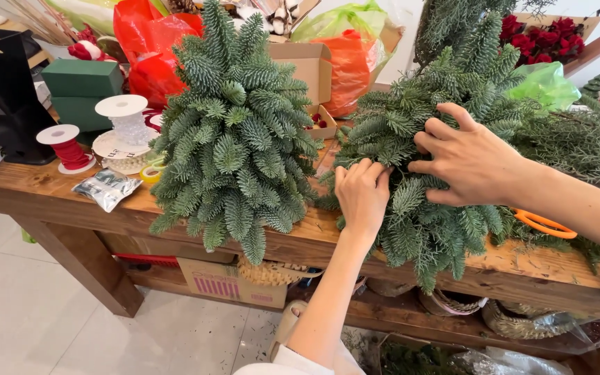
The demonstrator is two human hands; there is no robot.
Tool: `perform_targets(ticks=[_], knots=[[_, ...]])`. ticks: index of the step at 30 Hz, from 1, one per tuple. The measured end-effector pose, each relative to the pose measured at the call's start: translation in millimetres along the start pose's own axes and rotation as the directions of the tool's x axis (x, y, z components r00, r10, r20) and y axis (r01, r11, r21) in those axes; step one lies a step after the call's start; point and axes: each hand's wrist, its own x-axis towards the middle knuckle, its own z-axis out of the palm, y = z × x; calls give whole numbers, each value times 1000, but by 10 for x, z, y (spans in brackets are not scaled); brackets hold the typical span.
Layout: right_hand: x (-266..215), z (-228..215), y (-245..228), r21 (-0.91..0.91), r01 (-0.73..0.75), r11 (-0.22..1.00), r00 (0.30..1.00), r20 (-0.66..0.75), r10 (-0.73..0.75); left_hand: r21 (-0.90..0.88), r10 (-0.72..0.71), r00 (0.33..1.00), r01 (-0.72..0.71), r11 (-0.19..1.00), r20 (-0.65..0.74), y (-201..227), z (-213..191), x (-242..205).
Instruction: The person uses orange-handled scissors to trim branches from a large evergreen plant and arranges the cut pieces into two smaller potted evergreen trees on a wooden table. The person repeatedly cuts, places, and adjusts the branches to shape the trees.
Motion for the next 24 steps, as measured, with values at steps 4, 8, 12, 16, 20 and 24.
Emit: perform_targets(ticks=[4,8,12,16,20,24], knots=[[-2,-19,6,0,-4,1000,1000,7,4,-167,-269,957,285,944,111,154,-47,-7],[-17,-3,4,-36,-4,999,1000,4,4,-236,-547,792,606,760,271,275,-63,-51],[-24,-15,4,-19,-9,1000,1000,14,10,-210,-568,769,632,746,295,290,-50,-40],[-15,-34,1,-22,-7,1000,1000,-3,7,-221,-549,786,611,760,284,281,-19,-26],[-2,-13,-10,-8,-12,1000,1000,-11,12,-206,-541,797,596,776,267,201,120,-29],[-1,-8,-22,25,-12,1000,1000,-25,12,-202,-514,817,567,799,261,123,293,-66]])
